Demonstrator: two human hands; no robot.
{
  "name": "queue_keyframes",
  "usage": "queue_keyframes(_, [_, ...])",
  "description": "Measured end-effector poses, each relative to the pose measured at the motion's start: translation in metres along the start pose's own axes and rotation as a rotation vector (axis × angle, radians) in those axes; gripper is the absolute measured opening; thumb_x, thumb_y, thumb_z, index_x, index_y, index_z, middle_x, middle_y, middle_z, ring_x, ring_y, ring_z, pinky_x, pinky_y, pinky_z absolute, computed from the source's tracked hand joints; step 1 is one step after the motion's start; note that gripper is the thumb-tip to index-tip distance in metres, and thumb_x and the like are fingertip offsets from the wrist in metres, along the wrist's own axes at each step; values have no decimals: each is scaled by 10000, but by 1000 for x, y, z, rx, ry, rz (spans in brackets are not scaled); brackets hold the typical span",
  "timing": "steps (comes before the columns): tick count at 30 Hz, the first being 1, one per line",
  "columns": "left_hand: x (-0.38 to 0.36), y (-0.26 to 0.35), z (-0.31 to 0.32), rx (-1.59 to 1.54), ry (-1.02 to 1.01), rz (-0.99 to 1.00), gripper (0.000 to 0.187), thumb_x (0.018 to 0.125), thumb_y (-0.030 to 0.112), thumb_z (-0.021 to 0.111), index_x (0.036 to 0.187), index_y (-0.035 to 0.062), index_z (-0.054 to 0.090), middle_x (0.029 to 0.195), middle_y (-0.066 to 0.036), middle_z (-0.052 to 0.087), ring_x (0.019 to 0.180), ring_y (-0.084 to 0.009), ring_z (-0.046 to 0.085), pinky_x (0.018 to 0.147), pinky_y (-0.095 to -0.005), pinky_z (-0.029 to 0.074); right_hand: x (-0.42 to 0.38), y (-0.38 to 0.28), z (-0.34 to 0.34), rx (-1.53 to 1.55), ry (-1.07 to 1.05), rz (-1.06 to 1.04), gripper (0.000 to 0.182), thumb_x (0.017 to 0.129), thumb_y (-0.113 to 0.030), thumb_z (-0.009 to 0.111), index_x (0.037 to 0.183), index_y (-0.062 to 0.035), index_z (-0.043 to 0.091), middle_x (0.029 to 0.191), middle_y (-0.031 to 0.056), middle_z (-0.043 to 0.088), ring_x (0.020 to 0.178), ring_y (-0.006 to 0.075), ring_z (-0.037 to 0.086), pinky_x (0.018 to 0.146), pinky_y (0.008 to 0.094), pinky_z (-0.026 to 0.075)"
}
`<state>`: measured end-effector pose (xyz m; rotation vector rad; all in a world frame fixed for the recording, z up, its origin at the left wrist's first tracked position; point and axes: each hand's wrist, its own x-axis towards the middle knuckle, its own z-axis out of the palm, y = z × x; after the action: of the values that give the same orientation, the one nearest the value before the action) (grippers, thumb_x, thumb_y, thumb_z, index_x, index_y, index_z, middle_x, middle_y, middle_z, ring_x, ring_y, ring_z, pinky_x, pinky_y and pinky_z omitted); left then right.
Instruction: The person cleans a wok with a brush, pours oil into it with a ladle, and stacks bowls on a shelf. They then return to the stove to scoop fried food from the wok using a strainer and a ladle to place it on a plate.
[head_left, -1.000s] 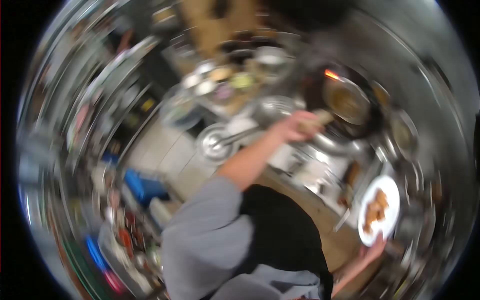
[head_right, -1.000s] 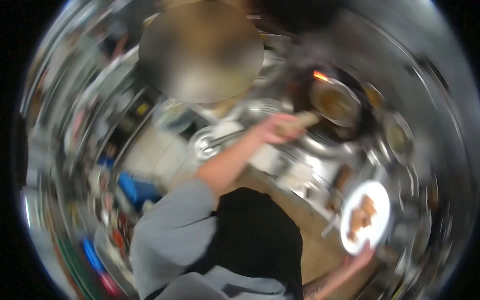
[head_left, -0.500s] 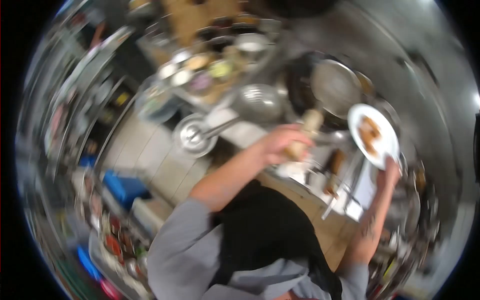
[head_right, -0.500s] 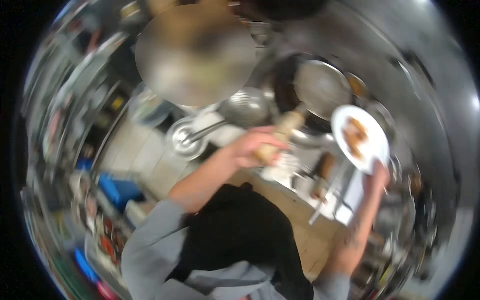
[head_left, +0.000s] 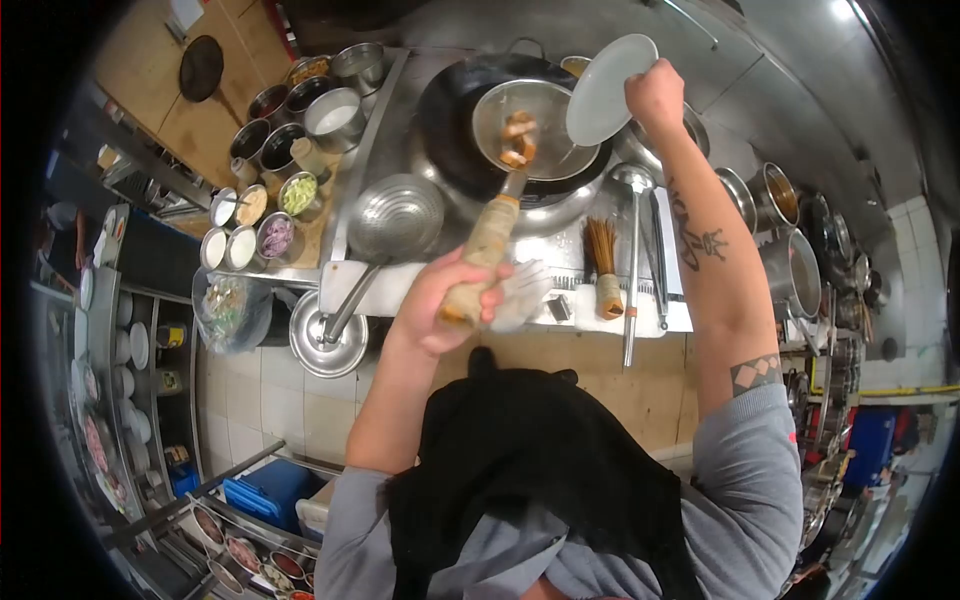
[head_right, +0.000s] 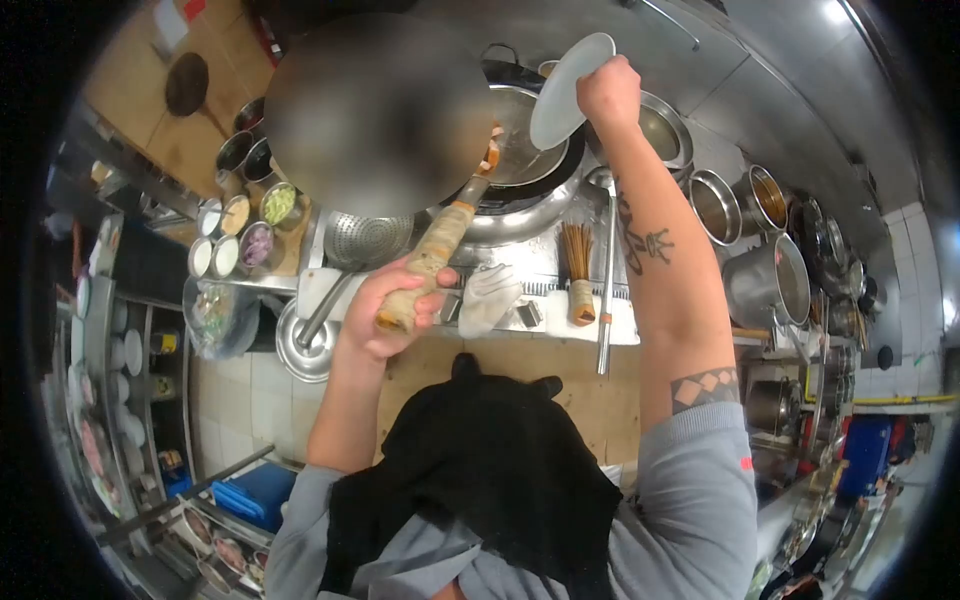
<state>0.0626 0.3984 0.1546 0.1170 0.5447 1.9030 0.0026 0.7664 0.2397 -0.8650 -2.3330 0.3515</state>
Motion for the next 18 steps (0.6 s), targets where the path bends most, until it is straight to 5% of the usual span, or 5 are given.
queue_keyframes(3, [16, 5, -24, -81, -39, -23, 546, 850, 51, 480, 1347, -64, 285, 1032, -148, 504, 706, -135, 505, 568, -247, 504, -15, 55, -6, 24, 148, -3, 354, 756, -118, 577, 1015, 122, 548, 970, 306, 632, 910, 415, 637, 798, 441, 508])
queue_keyframes(5, [34, 9, -37, -55, -32, -13, 478, 838, 50, 511, 1284, -34, 362, 1001, -139, 539, 703, -155, 539, 575, -270, 506, -46, 90, -28, 403, 44, 220, 362, 767, -93, 561, 1062, 116, 555, 926, 237, 653, 829, 320, 657, 729, 393, 514])
queue_keyframes(9, [71, 18, -67, -62, -20, -65, 469, 833, 47, 524, 1271, -23, 373, 996, -140, 557, 722, -162, 556, 596, -283, 510, -139, 175, -64, 862, 170, 474, 304, 810, -36, 526, 1081, 94, 571, 915, 94, 644, 752, 168, 608, 639, 295, 482])
queue_keyframes(18, [84, 28, -92, -97, 59, -124, 470, 918, 171, 496, 1312, -49, 364, 1079, -190, 567, 705, -172, 559, 559, -236, 540, -434, 332, -226, 887, 669, 946, 403, 851, -19, 510, 1236, 98, 489, 1133, 182, 599, 985, 286, 622, 836, 389, 519])
